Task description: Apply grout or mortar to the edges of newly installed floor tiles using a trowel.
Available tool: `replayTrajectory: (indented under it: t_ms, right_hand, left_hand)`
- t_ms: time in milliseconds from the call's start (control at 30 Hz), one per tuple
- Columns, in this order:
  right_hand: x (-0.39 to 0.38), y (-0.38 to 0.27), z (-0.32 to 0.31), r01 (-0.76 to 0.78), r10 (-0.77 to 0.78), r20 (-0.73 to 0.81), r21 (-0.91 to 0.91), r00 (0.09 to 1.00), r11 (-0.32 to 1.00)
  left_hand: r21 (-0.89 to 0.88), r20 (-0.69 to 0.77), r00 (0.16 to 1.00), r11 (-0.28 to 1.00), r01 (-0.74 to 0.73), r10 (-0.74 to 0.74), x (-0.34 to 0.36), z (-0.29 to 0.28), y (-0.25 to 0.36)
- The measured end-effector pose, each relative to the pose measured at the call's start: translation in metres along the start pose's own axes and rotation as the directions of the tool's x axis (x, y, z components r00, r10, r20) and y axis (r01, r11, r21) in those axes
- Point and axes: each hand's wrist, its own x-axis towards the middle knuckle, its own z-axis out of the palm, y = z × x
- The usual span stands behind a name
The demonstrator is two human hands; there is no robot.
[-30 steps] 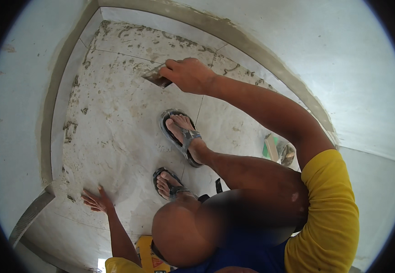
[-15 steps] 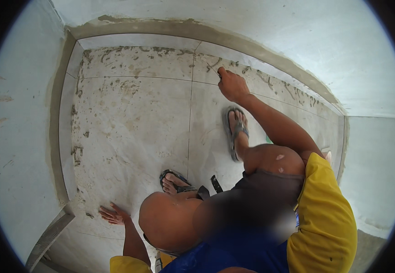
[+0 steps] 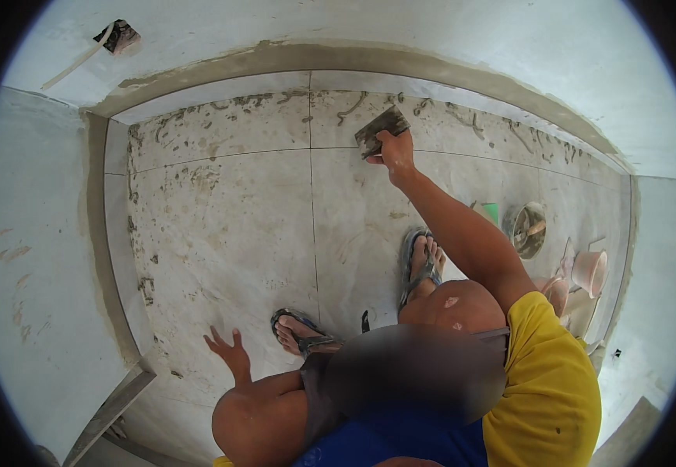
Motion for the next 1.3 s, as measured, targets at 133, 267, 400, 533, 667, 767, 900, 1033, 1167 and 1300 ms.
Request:
replayTrajectory:
  t_ms: [133, 267, 400, 533, 667, 767, 900, 1033, 1167, 1300]
  right_hand:
    - [0.021, -0.001, 0.046, 0.073, -0.074, 0.002, 0.153, 0.997, 0.986]
    - [0.044, -0.008, 0.072, 0.056, -0.063, 0.011, 0.327, 0.998, 0.943]
    - [0.063, -0.007, 0.089, 0.109, -0.119, -0.005, 0.447, 0.993, 0.888]
    - [0.070, -0.019, 0.081, 0.028, 0.052, -0.118, 0.588, 0.992, 0.808]
    - [0.069, -0.027, 0.071, 0.009, 0.092, -0.135, 0.605, 0.987, 0.796]
    - [0.054, -0.023, 0.093, 0.037, -0.042, 0.000, 0.501, 0.999, 0.865]
    - [0.061, -0.036, 0.082, -0.015, 0.111, -0.103, 0.664, 0.988, 0.748]
    - [0.078, -0.008, 0.020, -0.018, 0.110, -0.103, 0.644, 0.989, 0.765]
    - [0.057, 0.008, -0.030, -0.049, 0.049, 0.152, -0.003, 0.987, 0.999]
    - [0.063, -0.001, -0.064, 0.584, -0.547, 0.291, -0.642, 0.785, 0.497]
  left_hand:
    - [0.022, 0.224, 0.939, 0.962, -0.272, 0.261, -0.034, 0.049, 0.059]
    - [0.359, 0.495, 0.830, 0.810, -0.464, 0.257, -0.058, 0.079, 0.076]
    - [0.358, 0.510, 0.822, 0.805, -0.473, 0.256, -0.051, 0.085, 0.072]
    - [0.408, 0.540, 0.812, 0.775, -0.483, 0.222, -0.046, 0.082, 0.063]
    - [0.437, 0.524, 0.780, 0.678, -0.591, 0.342, -0.040, 0.086, 0.046]
    - [0.413, 0.517, 0.733, 0.621, -0.667, 0.443, -0.033, 0.096, 0.033]
    - [0.393, 0.450, 0.727, 0.617, -0.682, 0.518, -0.030, 0.096, 0.019]
    - [0.422, 0.525, 0.796, 0.720, -0.552, 0.302, -0.039, 0.094, 0.042]
    - [0.421, 0.513, 0.796, 0.714, -0.560, 0.321, -0.040, 0.088, 0.050]
    - [0.405, 0.521, 0.791, 0.723, -0.560, 0.321, -0.041, 0.085, 0.057]
